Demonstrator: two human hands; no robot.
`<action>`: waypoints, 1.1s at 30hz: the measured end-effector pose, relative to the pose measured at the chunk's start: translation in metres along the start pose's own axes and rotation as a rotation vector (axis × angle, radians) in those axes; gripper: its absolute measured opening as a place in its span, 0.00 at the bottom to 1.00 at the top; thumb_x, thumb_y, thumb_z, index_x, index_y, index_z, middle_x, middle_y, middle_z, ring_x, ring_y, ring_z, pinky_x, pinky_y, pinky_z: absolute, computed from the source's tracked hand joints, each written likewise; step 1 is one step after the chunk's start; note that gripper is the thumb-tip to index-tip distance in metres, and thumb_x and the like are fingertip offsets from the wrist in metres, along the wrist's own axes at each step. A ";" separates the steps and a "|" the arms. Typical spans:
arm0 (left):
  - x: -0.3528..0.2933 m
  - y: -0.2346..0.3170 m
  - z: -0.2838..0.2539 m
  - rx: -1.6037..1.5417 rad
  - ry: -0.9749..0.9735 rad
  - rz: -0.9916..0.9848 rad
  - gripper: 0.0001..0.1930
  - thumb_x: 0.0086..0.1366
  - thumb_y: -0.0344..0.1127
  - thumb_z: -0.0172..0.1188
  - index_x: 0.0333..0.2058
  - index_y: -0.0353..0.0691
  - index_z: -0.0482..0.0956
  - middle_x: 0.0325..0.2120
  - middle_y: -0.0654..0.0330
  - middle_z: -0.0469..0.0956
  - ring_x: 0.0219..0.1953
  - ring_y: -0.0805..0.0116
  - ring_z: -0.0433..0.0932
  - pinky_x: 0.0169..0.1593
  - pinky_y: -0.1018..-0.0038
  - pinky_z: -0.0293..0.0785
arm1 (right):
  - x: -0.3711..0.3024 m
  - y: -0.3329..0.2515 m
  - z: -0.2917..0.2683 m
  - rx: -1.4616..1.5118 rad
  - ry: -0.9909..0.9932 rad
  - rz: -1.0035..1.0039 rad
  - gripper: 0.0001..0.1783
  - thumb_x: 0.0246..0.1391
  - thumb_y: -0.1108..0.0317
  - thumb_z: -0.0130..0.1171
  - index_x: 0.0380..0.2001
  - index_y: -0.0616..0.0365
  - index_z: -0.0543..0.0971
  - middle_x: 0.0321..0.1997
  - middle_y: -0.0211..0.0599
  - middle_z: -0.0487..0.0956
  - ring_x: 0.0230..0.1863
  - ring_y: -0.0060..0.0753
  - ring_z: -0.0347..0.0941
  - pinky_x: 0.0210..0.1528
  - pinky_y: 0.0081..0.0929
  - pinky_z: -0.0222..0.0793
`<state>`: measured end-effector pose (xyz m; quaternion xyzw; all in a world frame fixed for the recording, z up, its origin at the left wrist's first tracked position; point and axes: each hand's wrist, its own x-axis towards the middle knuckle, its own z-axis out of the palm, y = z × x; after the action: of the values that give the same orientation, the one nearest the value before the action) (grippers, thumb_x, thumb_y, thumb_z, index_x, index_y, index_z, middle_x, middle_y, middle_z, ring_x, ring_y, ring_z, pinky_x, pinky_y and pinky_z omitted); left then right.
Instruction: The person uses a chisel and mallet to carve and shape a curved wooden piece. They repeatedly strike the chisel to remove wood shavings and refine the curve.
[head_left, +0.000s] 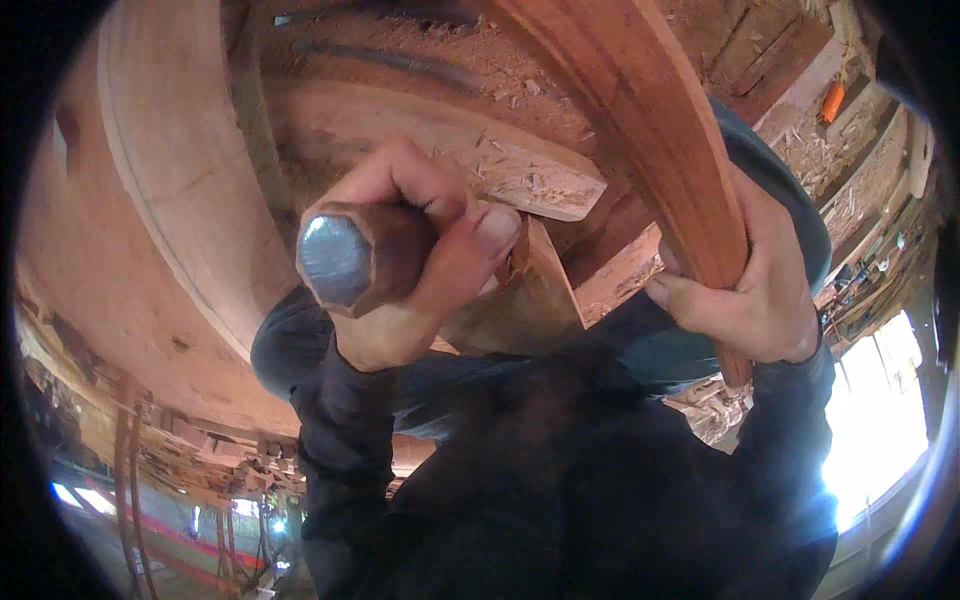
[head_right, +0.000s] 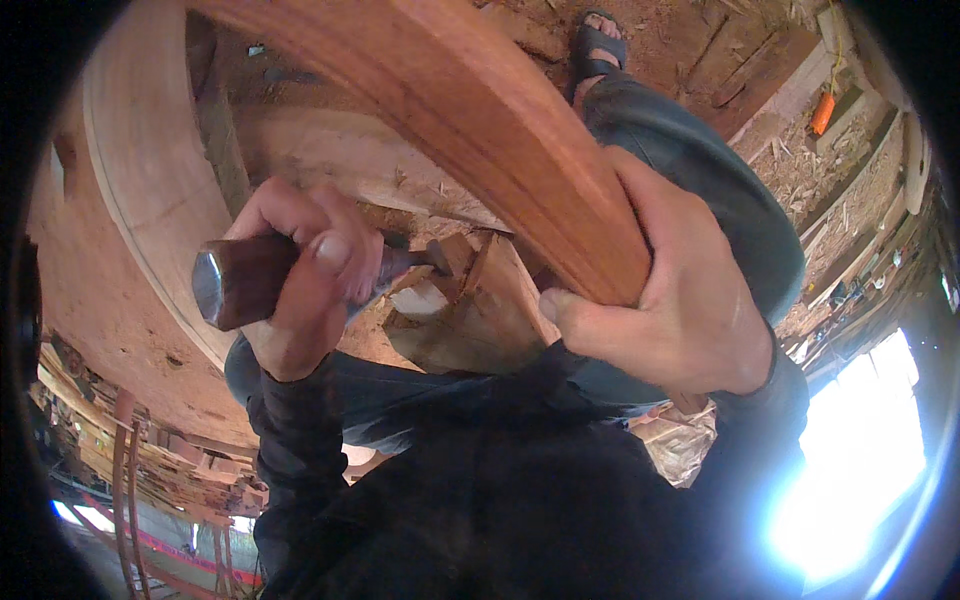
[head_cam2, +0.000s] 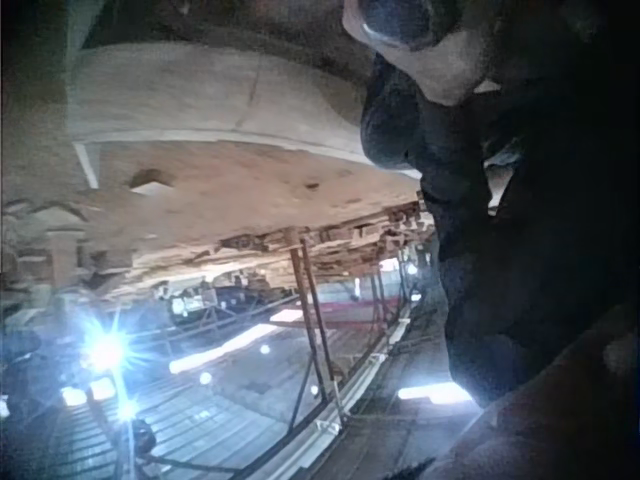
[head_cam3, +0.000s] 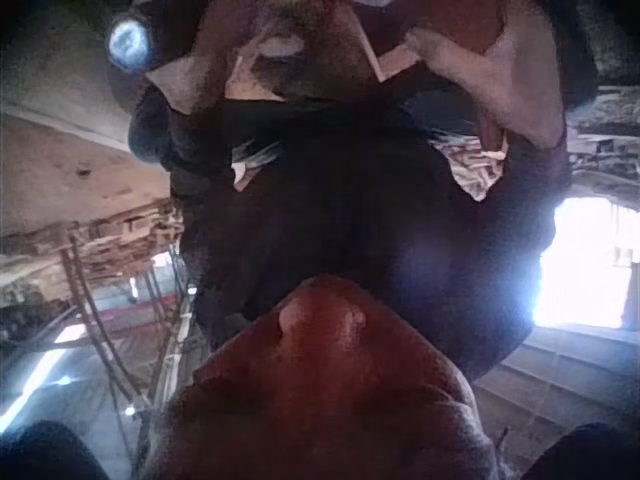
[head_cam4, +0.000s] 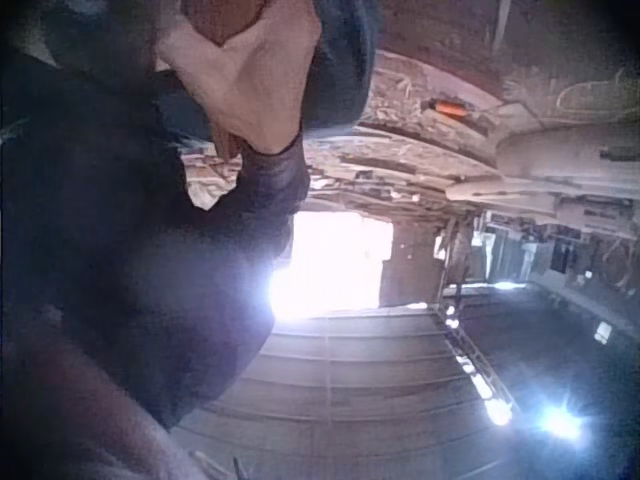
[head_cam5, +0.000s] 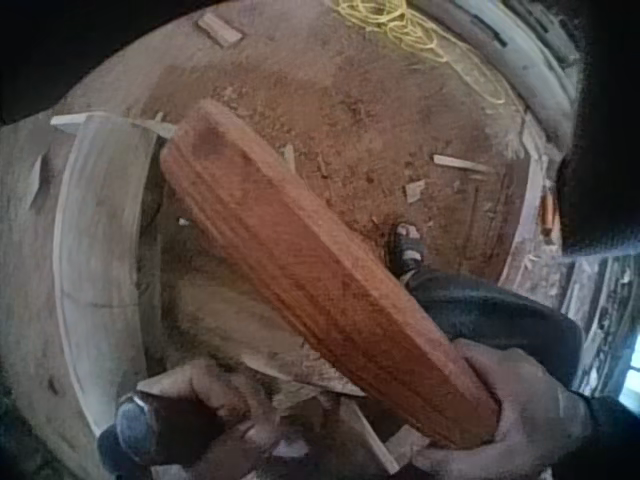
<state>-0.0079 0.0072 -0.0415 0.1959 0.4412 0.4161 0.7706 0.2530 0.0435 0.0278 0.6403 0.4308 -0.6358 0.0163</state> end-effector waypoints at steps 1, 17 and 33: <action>-0.001 -0.001 0.000 0.003 -0.025 -0.001 0.13 0.62 0.16 0.64 0.32 0.39 0.69 0.27 0.62 0.75 0.30 0.77 0.74 0.37 0.78 0.73 | -0.003 -0.001 0.000 0.005 0.008 -0.008 0.39 0.37 0.64 0.71 0.57 0.65 0.74 0.42 0.39 0.79 0.43 0.30 0.76 0.49 0.29 0.70; -0.008 0.031 -0.006 0.821 -0.071 0.653 0.21 0.64 0.41 0.70 0.45 0.35 0.71 0.32 0.50 0.79 0.35 0.61 0.77 0.43 0.62 0.77 | -0.025 0.006 -0.006 -0.024 0.064 0.024 0.38 0.39 0.67 0.71 0.57 0.65 0.73 0.44 0.44 0.81 0.46 0.31 0.77 0.53 0.32 0.72; -0.055 0.011 0.026 0.180 0.135 0.349 0.15 0.54 0.27 0.78 0.30 0.38 0.75 0.20 0.62 0.77 0.23 0.73 0.76 0.29 0.76 0.71 | -0.027 -0.005 0.007 -0.169 -0.040 -0.214 0.41 0.36 0.66 0.72 0.58 0.65 0.72 0.42 0.41 0.80 0.42 0.35 0.76 0.50 0.32 0.71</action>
<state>-0.0062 -0.0294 0.0085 0.3091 0.4865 0.5145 0.6349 0.2495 0.0286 0.0511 0.5743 0.5481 -0.6080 0.0110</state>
